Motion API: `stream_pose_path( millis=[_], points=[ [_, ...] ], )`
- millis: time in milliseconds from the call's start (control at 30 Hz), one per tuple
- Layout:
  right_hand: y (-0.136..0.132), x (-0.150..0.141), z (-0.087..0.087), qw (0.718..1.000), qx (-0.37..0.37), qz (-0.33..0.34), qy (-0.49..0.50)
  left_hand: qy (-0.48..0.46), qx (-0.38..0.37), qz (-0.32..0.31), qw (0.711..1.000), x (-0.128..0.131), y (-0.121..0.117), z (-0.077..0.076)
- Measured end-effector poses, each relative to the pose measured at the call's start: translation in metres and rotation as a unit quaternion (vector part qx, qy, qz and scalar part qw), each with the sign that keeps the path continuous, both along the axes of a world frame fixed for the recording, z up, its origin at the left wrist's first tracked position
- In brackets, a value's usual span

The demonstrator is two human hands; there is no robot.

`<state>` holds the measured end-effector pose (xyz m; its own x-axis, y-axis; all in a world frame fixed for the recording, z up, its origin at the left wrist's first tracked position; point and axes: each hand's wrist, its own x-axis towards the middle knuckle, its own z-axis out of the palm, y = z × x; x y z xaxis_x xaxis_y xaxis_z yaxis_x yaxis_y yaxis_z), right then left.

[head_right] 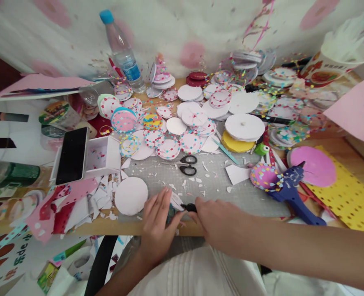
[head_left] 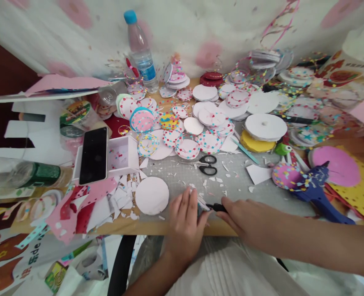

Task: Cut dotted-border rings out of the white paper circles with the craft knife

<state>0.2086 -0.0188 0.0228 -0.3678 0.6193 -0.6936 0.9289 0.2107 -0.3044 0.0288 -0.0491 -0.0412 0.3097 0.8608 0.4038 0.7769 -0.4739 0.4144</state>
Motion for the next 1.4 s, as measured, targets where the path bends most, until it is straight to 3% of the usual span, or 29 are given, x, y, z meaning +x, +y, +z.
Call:
stream_pose_path(
  millis=[200, 333, 433, 533, 633, 700, 833, 1000, 1133, 1267, 1333, 1400],
  points=[
    [0.009, 0.011, 0.004, 0.997, -0.008, -0.03, 0.073, -0.074, -0.033, 0.008, 0.997, -0.008, 0.02, 0.004],
    [0.018, 0.018, 0.023, 0.979, -0.055, -0.111, 0.162, -0.129, -0.09, -0.008, 0.988, -0.018, 0.037, 0.024],
    [0.02, 0.021, 0.032, 0.936, -0.16, -0.209, 0.233, -0.143, -0.125, -0.018, 0.982, -0.026, 0.045, 0.045],
    [0.015, 0.021, 0.029, 0.863, -0.301, -0.305, 0.269, -0.134, -0.135, -0.04, 0.981, -0.035, 0.046, 0.061],
    [0.004, 0.019, 0.023, 0.83, -0.342, -0.338, 0.283, -0.132, -0.143, -0.056, 0.979, -0.038, 0.04, 0.07],
    [-0.004, 0.017, 0.022, 0.85, -0.305, -0.329, 0.276, -0.124, -0.15, -0.056, 0.979, -0.037, 0.035, 0.072],
    [-0.019, 0.013, 0.026, 0.92, -0.123, -0.25, 0.275, -0.117, -0.194, -0.034, 0.973, -0.027, 0.028, 0.071],
    [-0.037, 0.006, 0.029, 0.957, 0.038, -0.159, 0.239, -0.19, -0.284, -0.012, 0.94, -0.016, 0.021, 0.067],
    [-0.052, 0.009, 0.025, 0.965, 0.086, -0.138, 0.204, -0.228, -0.233, 0.005, 0.945, -0.017, 0.019, 0.065],
    [-0.067, 0.034, 0.015, 0.962, 0.099, -0.164, 0.196, -0.253, -0.158, 0.131, 0.945, -0.039, 0.029, 0.066],
    [-0.069, 0.047, 0.008, 0.953, 0.103, -0.204, 0.2, -0.327, -0.18, 0.151, 0.915, -0.052, 0.035, 0.066],
    [-0.063, 0.052, 0.004, 0.936, 0.115, -0.246, 0.226, -0.428, -0.251, 0.098, 0.863, -0.058, 0.036, 0.065]
  ],
)
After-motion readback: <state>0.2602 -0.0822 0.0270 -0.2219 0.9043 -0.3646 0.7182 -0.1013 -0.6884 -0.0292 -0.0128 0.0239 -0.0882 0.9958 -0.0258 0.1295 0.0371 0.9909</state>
